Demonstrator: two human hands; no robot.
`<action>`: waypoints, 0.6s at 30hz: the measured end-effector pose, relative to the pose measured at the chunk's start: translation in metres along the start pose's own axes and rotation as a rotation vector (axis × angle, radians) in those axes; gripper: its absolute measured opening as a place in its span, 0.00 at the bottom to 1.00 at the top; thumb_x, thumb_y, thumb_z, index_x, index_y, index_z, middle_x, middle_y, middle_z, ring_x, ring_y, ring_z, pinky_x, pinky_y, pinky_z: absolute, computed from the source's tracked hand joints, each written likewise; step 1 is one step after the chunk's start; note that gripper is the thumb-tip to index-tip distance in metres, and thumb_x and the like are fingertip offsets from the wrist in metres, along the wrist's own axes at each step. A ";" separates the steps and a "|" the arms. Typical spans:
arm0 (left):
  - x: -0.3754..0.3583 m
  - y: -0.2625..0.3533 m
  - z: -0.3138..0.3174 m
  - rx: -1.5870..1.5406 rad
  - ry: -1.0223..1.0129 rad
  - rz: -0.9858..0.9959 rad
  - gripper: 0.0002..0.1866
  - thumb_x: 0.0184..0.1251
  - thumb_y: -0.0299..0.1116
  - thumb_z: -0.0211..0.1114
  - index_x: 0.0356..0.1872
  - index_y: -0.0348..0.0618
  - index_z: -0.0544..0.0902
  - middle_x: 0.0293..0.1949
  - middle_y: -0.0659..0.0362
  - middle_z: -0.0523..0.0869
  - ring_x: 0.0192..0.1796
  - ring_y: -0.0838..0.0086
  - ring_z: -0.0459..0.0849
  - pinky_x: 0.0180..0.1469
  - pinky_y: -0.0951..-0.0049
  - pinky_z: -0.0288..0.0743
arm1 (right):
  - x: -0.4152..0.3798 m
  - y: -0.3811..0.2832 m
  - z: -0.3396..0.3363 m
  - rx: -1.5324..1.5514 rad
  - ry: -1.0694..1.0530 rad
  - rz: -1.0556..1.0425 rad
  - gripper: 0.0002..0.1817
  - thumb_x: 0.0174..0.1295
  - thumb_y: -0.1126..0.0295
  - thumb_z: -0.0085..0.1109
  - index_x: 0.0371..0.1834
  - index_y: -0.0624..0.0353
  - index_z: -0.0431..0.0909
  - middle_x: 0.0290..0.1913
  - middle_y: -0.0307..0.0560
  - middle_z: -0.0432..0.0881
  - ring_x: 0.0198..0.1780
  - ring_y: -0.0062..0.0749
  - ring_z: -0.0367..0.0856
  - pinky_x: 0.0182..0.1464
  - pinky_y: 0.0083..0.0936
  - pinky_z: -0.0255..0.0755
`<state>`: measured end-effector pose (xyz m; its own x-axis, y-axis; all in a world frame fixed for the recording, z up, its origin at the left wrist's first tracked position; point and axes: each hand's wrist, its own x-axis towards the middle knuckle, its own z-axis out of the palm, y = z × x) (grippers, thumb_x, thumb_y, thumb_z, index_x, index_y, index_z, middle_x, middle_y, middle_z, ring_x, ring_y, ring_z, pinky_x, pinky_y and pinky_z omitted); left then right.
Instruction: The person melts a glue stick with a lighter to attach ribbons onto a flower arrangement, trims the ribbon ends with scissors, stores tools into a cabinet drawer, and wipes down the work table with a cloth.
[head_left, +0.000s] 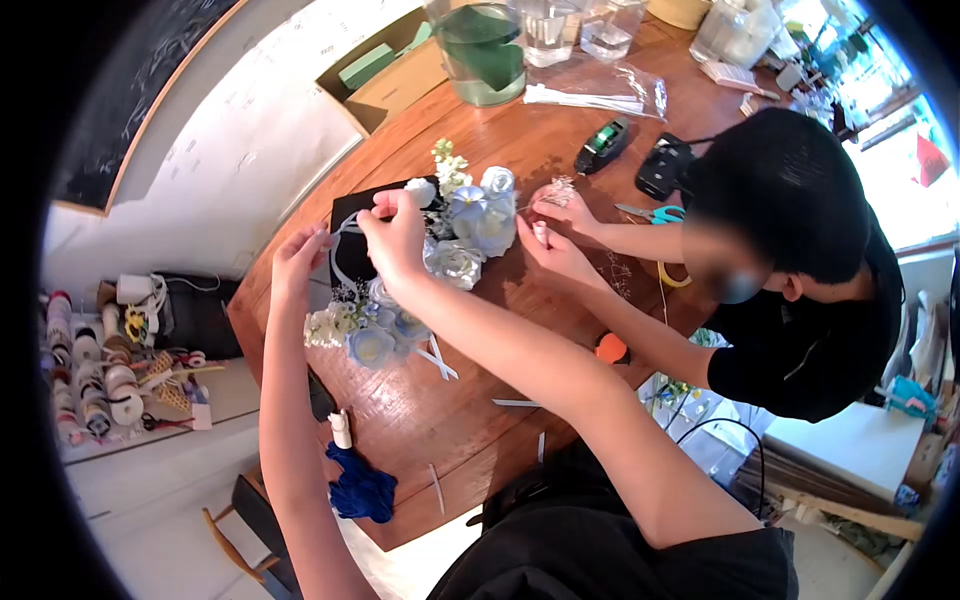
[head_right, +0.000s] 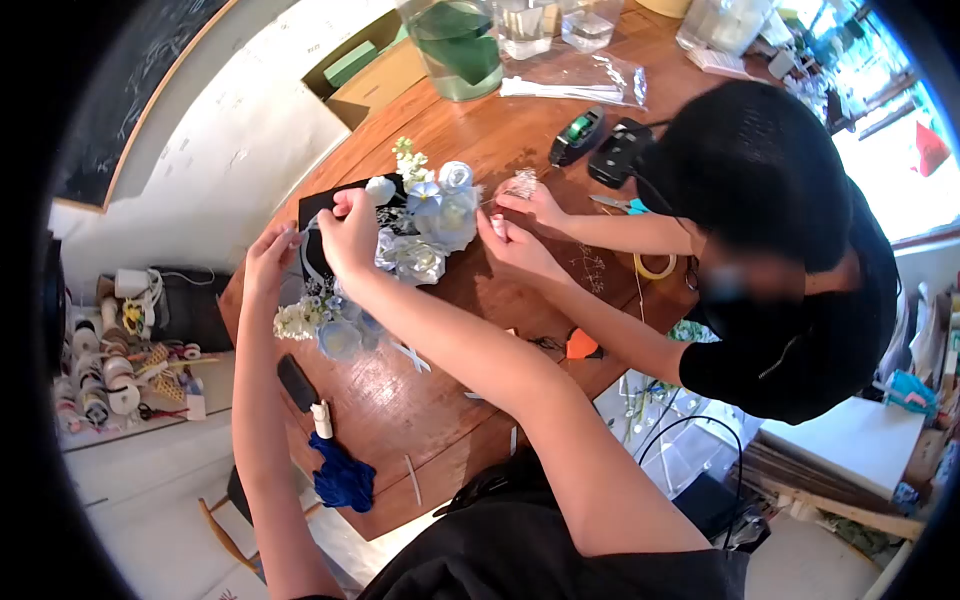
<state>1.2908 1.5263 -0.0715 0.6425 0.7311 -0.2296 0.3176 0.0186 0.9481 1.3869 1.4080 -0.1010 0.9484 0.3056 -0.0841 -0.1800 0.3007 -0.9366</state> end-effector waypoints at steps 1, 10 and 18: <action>-0.001 0.001 -0.002 -0.022 0.004 -0.009 0.12 0.63 0.32 0.63 0.45 0.40 0.82 0.32 0.67 0.83 0.30 0.88 0.73 0.35 0.87 0.65 | -0.010 -0.012 -0.009 0.047 -0.007 -0.066 0.12 0.51 0.77 0.61 0.37 0.62 0.70 0.28 0.41 0.73 0.28 0.27 0.71 0.33 0.25 0.68; -0.037 0.014 -0.004 0.004 0.317 0.096 0.13 0.65 0.29 0.61 0.49 0.41 0.81 0.38 0.67 0.82 0.31 0.85 0.75 0.36 0.84 0.71 | -0.146 -0.067 -0.189 0.057 -0.331 -0.009 0.04 0.57 0.76 0.60 0.32 0.59 0.74 0.26 0.35 0.71 0.22 0.14 0.62 0.24 0.15 0.57; -0.075 0.030 0.010 -0.028 0.338 0.186 0.13 0.64 0.27 0.61 0.49 0.38 0.79 0.42 0.64 0.81 0.35 0.85 0.77 0.39 0.85 0.73 | -0.177 -0.066 -0.306 -0.076 -0.338 0.066 0.05 0.58 0.74 0.62 0.35 0.59 0.76 0.24 0.30 0.71 0.23 0.11 0.63 0.25 0.13 0.58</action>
<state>1.2589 1.4652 -0.0277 0.4199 0.9072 0.0278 0.1951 -0.1201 0.9734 1.3104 1.0573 -0.1288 0.7930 0.6080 -0.0393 -0.2059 0.2067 -0.9565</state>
